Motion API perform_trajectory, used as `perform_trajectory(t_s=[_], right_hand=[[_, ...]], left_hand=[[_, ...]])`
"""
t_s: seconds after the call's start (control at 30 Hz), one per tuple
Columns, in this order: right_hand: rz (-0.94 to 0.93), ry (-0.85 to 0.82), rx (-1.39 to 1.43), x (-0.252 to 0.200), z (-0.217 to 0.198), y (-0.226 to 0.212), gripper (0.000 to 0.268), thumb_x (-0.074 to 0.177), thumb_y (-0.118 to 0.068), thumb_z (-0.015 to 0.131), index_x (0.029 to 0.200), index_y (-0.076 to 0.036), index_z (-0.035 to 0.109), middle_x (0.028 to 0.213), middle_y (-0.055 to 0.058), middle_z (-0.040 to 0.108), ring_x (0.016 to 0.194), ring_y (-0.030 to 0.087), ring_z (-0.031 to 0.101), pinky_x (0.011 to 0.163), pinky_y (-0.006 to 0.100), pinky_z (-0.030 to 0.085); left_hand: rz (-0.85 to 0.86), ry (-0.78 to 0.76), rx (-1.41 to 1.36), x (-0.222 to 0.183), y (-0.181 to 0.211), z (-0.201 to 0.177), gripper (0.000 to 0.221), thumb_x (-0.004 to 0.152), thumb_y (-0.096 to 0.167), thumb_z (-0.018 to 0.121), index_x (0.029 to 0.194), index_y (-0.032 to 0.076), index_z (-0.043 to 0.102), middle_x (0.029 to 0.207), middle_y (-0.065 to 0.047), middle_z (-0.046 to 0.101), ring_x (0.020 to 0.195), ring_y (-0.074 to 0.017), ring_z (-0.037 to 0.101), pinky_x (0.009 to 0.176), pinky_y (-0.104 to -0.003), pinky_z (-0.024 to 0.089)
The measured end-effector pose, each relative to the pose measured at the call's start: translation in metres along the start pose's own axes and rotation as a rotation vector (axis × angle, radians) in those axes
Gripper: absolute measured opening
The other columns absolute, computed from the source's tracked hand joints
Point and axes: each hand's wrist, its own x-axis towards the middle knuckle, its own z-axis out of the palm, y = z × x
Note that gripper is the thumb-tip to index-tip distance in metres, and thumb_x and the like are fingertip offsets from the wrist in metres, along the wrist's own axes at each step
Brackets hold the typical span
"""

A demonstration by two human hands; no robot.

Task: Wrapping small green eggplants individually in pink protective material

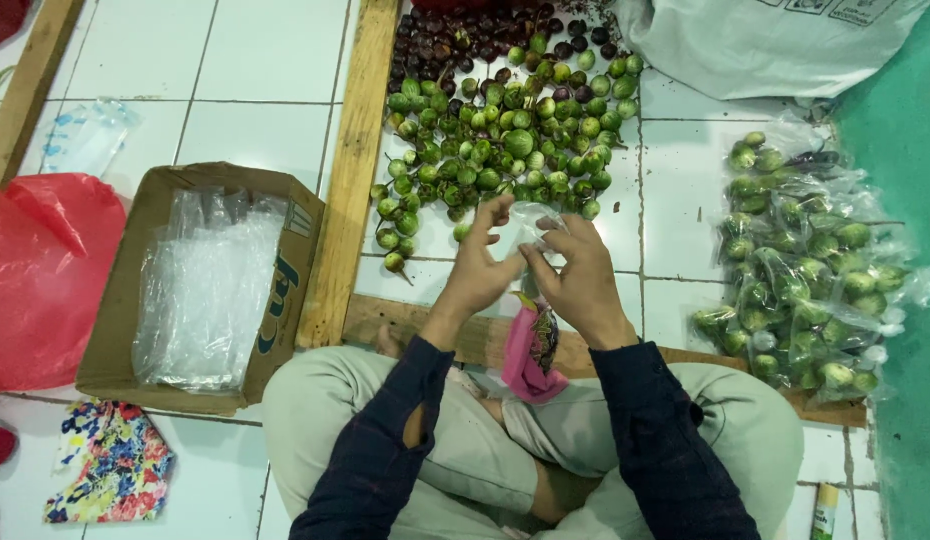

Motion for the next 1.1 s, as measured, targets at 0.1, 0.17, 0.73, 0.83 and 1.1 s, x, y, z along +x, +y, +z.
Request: perform_trajectory(t_s=[0.1,0.17,0.73,0.83,1.1], right_hand=[[0.012,0.02,0.07,0.002,-0.008,-0.011,0.018,0.09,-0.011,0.078,0.077,-0.004,0.068,0.101,0.017,0.069,0.105,0.043,0.067,0.089,0.046,0.053],[0.04,0.024,0.127,0.006,-0.014,-0.022,0.018,0.092,-0.012,0.078,0.078,-0.005,0.069,0.101,0.017,0.069,0.105,0.043,0.067,0.09,0.046,0.053],[0.079,0.193,0.184,0.007,-0.028,-0.017,0.034,0.099,-0.015,0.078,0.073,-0.001,0.061,0.088,0.01,0.056,0.071,0.02,0.057,0.059,0.029,0.046],[0.022,0.314,0.159,0.009,-0.028,-0.026,0.037,0.105,-0.013,0.071,0.072,-0.001,0.058,0.085,0.009,0.05,0.064,0.019,0.051,0.054,0.028,0.038],[0.087,0.275,0.161,0.007,-0.033,-0.012,0.036,0.112,-0.018,0.061,0.079,-0.003,0.062,0.054,0.005,0.044,0.048,0.013,0.044,0.047,0.025,0.034]], left_hand=[[0.026,-0.126,-0.07,-0.002,-0.003,0.001,0.087,0.076,0.001,0.064,0.157,0.001,0.032,0.146,-0.039,0.043,0.138,-0.0582,0.038,0.112,-0.068,0.032],[0.025,-0.154,-0.045,-0.001,0.013,0.005,0.087,0.075,0.003,0.068,0.156,-0.001,0.034,0.14,-0.035,0.051,0.134,-0.0534,0.045,0.111,-0.064,0.036],[0.08,-0.242,-0.155,-0.002,-0.002,0.024,0.023,0.095,0.001,0.043,0.092,0.012,0.063,0.067,-0.001,0.059,0.07,-0.0166,0.057,0.077,-0.039,0.052],[0.076,-0.245,-0.155,-0.002,-0.013,0.026,0.021,0.093,0.003,0.043,0.09,0.011,0.062,0.063,0.0,0.051,0.066,-0.0156,0.05,0.07,-0.036,0.048],[-0.01,-0.348,-0.179,-0.003,0.028,0.013,0.024,0.095,0.009,0.043,0.082,0.011,0.062,0.058,0.002,0.046,0.062,-0.0132,0.042,0.063,-0.03,0.043]])
